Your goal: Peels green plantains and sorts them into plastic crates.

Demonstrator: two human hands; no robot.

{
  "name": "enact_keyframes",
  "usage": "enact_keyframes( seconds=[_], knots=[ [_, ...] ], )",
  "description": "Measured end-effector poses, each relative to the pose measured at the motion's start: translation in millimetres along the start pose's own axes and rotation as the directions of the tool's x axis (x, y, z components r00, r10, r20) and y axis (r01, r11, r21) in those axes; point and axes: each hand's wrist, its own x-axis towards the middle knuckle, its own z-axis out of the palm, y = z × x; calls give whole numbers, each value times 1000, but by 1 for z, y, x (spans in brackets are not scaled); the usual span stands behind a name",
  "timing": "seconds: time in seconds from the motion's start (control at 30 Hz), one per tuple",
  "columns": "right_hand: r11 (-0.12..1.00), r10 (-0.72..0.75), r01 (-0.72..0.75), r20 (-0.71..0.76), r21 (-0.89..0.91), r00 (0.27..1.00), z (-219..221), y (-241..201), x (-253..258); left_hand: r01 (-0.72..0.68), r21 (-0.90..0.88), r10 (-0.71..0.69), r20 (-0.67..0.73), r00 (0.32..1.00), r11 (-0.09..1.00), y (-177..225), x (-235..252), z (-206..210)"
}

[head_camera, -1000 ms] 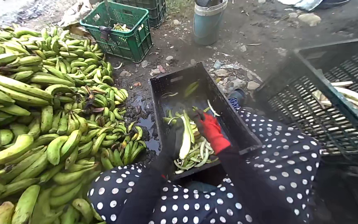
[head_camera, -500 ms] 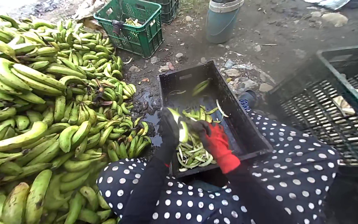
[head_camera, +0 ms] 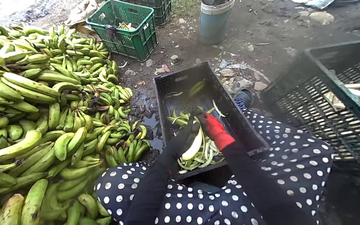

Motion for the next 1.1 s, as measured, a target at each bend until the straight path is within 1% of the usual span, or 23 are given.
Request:
enact_keyframes(
  seconds=[0.03,0.07,0.13,0.17,0.23,0.27,0.3,0.33,0.37,0.4,0.47,0.5,0.57,0.6,0.67,0.7,0.77,0.83,0.9,0.97,1.03,1.07,1.1],
  knots=[
    [1000,-8,8,-8,25,1000,1,2,3,-18,-88,7,-128,992,996,-2,2,1],
    [998,-20,21,-21,51,1000,2,5,2,-36,-204,-23,-280,960,978,-3,6,0],
    [996,-61,63,-38,64,997,9,8,-9,-115,-385,-120,-536,836,916,3,13,-3],
    [996,-77,79,-44,42,996,14,6,-18,-188,-423,-128,-614,779,887,-4,14,-6],
    [994,-112,113,-109,-5,988,30,3,-39,-295,-466,-142,-697,703,834,-19,13,-8],
    [988,-154,151,-194,-27,969,40,5,-47,-275,-498,-202,-708,677,823,-17,9,-5],
    [980,-197,188,-281,-60,939,49,9,-52,-203,-531,-280,-689,668,823,-4,1,-2],
    [971,-241,225,-365,-85,899,56,13,-55,-151,-587,-385,-682,621,795,18,-1,1],
    [966,-259,244,-418,-91,871,60,15,-57,-152,-641,-451,-669,591,752,26,0,2],
    [967,-251,241,-438,-80,863,60,15,-57,-193,-664,-461,-671,580,723,16,6,0],
    [976,-215,208,-409,-62,887,52,10,-56,-311,-667,-410,-693,593,677,-2,12,-4],
    [978,-206,196,-380,-65,902,48,8,-56,-329,-640,-374,-711,595,694,-3,12,-5],
    [983,-184,178,-326,-50,927,41,2,-58,-266,-526,-291,-748,596,808,5,3,-5],
    [987,-159,157,-312,-31,937,39,-1,-60,-239,-486,-276,-764,583,840,6,3,-5],
    [996,-81,86,-249,9,965,30,-9,-59,-280,-470,-267,-797,542,837,5,11,-1],
    [998,-56,61,-214,18,975,25,-11,-57,-309,-461,-233,-795,560,832,1,13,3],
    [998,-67,67,-187,-7,980,21,-8,-53,-327,-461,-161,-746,646,825,-2,9,5],
    [991,-111,91,-217,-99,970,22,-4,-53,-261,-434,-122,-679,724,862,-4,4,-4],
    [980,-140,98,-254,-171,957,24,-2,-56,-171,-354,-96,-624,776,920,-15,2,-13],
    [982,-112,71,-237,-175,965,20,-5,-56,-52,-228,-89,-565,820,972,-12,1,-17],
    [995,-61,45,-188,-88,980,11,-9,-50,57,-10,-55,-475,878,998,7,-6,-15],
    [998,-41,34,-156,-43,987,5,-9,-43,26,120,25,-404,914,992,8,-10,-14],
    [1000,-20,18,-112,-20,993,-1,-6,-35,-23,246,96,-288,953,969,8,-13,-13]
  ],
)
